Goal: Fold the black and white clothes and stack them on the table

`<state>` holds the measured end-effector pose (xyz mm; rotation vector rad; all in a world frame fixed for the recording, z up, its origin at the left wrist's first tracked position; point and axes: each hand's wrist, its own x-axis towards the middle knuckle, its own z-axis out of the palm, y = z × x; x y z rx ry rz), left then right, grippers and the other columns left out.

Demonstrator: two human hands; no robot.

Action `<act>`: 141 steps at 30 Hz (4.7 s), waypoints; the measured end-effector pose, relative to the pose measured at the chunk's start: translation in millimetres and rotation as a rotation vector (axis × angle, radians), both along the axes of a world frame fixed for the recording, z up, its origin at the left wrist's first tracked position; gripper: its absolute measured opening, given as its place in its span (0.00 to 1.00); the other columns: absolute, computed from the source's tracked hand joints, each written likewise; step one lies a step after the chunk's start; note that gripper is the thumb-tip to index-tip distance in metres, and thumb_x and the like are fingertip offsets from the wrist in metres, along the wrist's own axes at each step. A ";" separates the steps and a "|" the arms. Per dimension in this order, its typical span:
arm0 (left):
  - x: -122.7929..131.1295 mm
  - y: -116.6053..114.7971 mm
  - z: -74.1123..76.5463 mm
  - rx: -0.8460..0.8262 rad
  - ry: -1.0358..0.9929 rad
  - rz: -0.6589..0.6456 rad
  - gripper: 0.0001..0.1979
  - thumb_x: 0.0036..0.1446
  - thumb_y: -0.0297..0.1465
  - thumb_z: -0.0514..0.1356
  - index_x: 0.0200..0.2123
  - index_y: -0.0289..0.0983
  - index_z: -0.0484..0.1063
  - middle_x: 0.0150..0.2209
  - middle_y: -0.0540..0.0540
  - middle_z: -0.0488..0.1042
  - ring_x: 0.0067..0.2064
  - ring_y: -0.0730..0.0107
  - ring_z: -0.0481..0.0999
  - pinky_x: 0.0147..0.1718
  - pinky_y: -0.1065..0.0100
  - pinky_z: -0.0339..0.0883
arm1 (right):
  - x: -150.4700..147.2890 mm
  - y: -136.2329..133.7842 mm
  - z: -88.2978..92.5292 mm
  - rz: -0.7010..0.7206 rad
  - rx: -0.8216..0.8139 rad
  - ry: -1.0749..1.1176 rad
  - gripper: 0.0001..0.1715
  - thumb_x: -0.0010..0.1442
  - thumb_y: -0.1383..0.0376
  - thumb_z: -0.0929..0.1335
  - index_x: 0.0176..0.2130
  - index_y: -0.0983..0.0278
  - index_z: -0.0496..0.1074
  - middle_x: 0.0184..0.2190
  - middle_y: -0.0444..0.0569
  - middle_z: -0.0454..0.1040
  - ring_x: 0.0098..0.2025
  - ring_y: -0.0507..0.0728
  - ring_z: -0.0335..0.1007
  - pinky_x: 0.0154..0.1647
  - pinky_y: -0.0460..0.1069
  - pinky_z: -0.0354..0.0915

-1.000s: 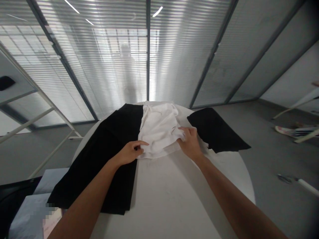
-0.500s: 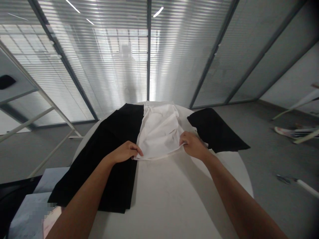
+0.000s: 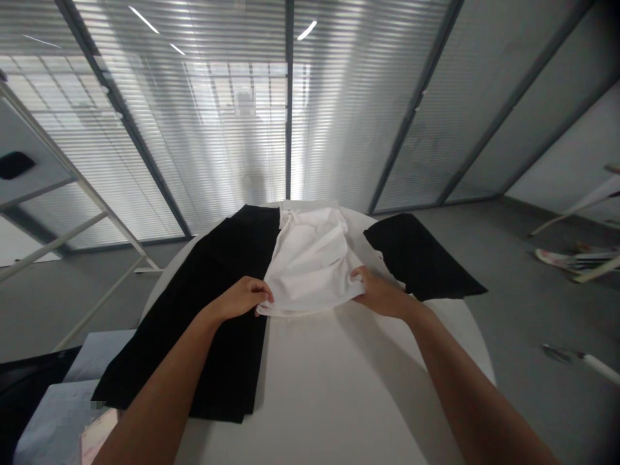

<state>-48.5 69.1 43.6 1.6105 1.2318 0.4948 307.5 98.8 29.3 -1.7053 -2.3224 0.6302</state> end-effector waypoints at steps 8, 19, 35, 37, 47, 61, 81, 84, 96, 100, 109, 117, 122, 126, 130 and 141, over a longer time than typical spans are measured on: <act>-9.8 3.9 -2.6 -0.054 -0.138 0.028 0.11 0.46 0.29 0.57 0.34 0.32 0.73 0.23 0.53 0.65 0.21 0.80 0.62 0.21 0.74 0.54 | 0.3 -1.0 13.0 0.172 0.071 0.106 0.12 0.55 0.70 0.60 0.40 0.59 0.62 0.33 0.44 0.69 0.32 0.54 0.64 0.35 0.47 0.57; -9.9 -6.8 5.8 0.115 0.137 -0.218 0.30 0.34 0.20 0.50 0.42 0.37 0.78 0.39 0.47 0.73 0.37 0.71 0.71 0.35 0.72 0.62 | 4.7 -4.6 20.1 0.195 -0.101 0.018 0.21 0.43 0.73 0.62 0.36 0.60 0.74 0.32 0.46 0.70 0.33 0.54 0.65 0.33 0.46 0.56; -14.9 -12.4 9.5 0.209 0.207 -0.237 0.29 0.42 0.19 0.53 0.49 0.41 0.72 0.46 0.45 0.69 0.42 0.68 0.71 0.43 0.68 0.64 | 0.5 1.5 7.6 0.072 -0.109 0.116 0.15 0.57 0.61 0.64 0.46 0.58 0.66 0.27 0.42 0.68 0.28 0.53 0.65 0.29 0.47 0.56; -14.4 -12.5 5.4 0.273 0.232 -0.184 0.27 0.44 0.19 0.53 0.48 0.41 0.72 0.46 0.45 0.69 0.45 0.66 0.70 0.47 0.66 0.63 | -1.9 1.5 9.5 0.075 -0.123 0.203 0.11 0.57 0.61 0.64 0.42 0.59 0.68 0.26 0.42 0.66 0.28 0.53 0.64 0.29 0.46 0.57; -8.5 -4.4 11.0 0.462 0.037 0.122 0.12 0.59 0.35 0.57 0.43 0.38 0.74 0.42 0.46 0.73 0.42 0.67 0.72 0.43 0.67 0.65 | -2.3 1.8 23.8 -0.013 -0.066 0.921 0.24 0.52 0.61 0.67 0.50 0.60 0.68 0.47 0.51 0.73 0.46 0.61 0.69 0.46 0.55 0.65; -14.5 -14.1 22.8 -0.043 0.077 -0.349 0.05 0.43 0.28 0.62 0.28 0.35 0.72 0.26 0.51 0.69 0.29 0.72 0.67 0.30 0.72 0.60 | 10.4 -11.6 38.6 0.398 -0.436 0.434 0.15 0.51 0.62 0.64 0.27 0.64 0.80 0.22 0.47 0.71 0.28 0.55 0.67 0.32 0.50 0.63; 32.3 -4.0 -10.6 0.408 0.634 0.241 0.11 0.60 0.38 0.53 0.31 0.39 0.70 0.33 0.44 0.74 0.36 0.64 0.72 0.33 0.69 0.56 | -4.3 -2.0 10.6 0.029 -0.186 0.251 0.30 0.58 0.58 0.67 0.56 0.60 0.54 0.24 0.39 0.68 0.26 0.53 0.66 0.27 0.46 0.56; 21.2 -2.0 -9.2 0.335 0.556 0.232 0.09 0.56 0.35 0.56 0.28 0.38 0.71 0.30 0.46 0.75 0.32 0.66 0.72 0.29 0.70 0.55 | 4.7 -5.1 16.1 0.051 -0.314 0.332 0.28 0.56 0.60 0.68 0.54 0.60 0.56 0.23 0.38 0.66 0.23 0.51 0.64 0.24 0.45 0.55; 38.5 77.6 3.4 0.294 0.527 0.331 0.20 0.57 0.45 0.53 0.28 0.35 0.73 0.31 0.40 0.76 0.34 0.61 0.74 0.30 0.68 0.57 | 7.9 2.8 10.8 -0.016 -0.180 0.252 0.11 0.61 0.56 0.62 0.37 0.60 0.63 0.23 0.43 0.71 0.24 0.53 0.67 0.26 0.47 0.58; 66.6 118.0 -4.5 0.201 0.444 0.360 0.19 0.54 0.46 0.58 0.27 0.34 0.72 0.31 0.38 0.76 0.36 0.60 0.75 0.31 0.69 0.60 | -1.7 8.2 2.8 -0.097 -0.026 0.228 0.12 0.62 0.56 0.63 0.42 0.61 0.63 0.30 0.45 0.74 0.30 0.54 0.70 0.31 0.47 0.58; 61.7 122.8 -13.4 0.165 0.201 0.459 0.09 0.53 0.35 0.61 0.32 0.34 0.74 0.20 0.52 0.67 0.19 0.76 0.64 0.19 0.74 0.54 | 2.9 9.6 -2.3 -0.071 -0.215 0.362 0.43 0.59 0.50 0.67 0.64 0.63 0.49 0.27 0.45 0.73 0.28 0.55 0.68 0.29 0.48 0.58; 24.1 104.7 -26.7 0.064 0.095 0.323 0.11 0.51 0.36 0.63 0.36 0.36 0.73 0.14 0.55 0.62 0.13 0.78 0.58 0.15 0.75 0.48 | 12.9 2.9 16.3 0.112 -0.423 0.665 0.62 0.50 0.57 0.75 0.69 0.59 0.37 0.20 0.35 0.61 0.23 0.50 0.58 0.24 0.45 0.51; 23.1 104.4 -28.6 0.127 0.291 0.369 0.13 0.52 0.41 0.61 0.30 0.36 0.73 0.13 0.51 0.66 0.16 0.69 0.67 0.18 0.71 0.54 | 16.4 -2.0 29.4 0.129 -0.489 0.768 0.58 0.49 0.57 0.75 0.68 0.57 0.44 0.22 0.36 0.61 0.24 0.49 0.58 0.25 0.45 0.52; 28.3 96.9 -19.6 0.122 0.388 0.387 0.19 0.45 0.48 0.65 0.26 0.36 0.71 0.17 0.44 0.71 0.25 0.56 0.75 0.25 0.67 0.58 | 6.7 3.6 21.2 0.007 -0.400 0.847 0.43 0.52 0.54 0.73 0.61 0.58 0.57 0.23 0.37 0.61 0.22 0.48 0.56 0.22 0.45 0.49; 32.0 85.3 -10.8 0.199 0.320 0.374 0.19 0.32 0.43 0.72 0.24 0.38 0.70 0.27 0.40 0.76 0.37 0.49 0.76 0.31 0.67 0.61 | -2.1 9.7 10.9 -0.079 -0.272 0.895 0.30 0.52 0.53 0.73 0.51 0.59 0.65 0.25 0.39 0.65 0.24 0.49 0.60 0.23 0.45 0.53; 44.0 91.2 -14.7 -0.091 -0.681 0.401 0.18 0.40 0.25 0.59 0.38 0.35 0.74 0.32 0.48 0.75 0.31 0.67 0.74 0.30 0.69 0.67 | -0.7 15.0 1.2 -0.084 -0.249 0.836 0.19 0.55 0.49 0.69 0.37 0.61 0.73 0.32 0.45 0.75 0.32 0.54 0.70 0.33 0.48 0.63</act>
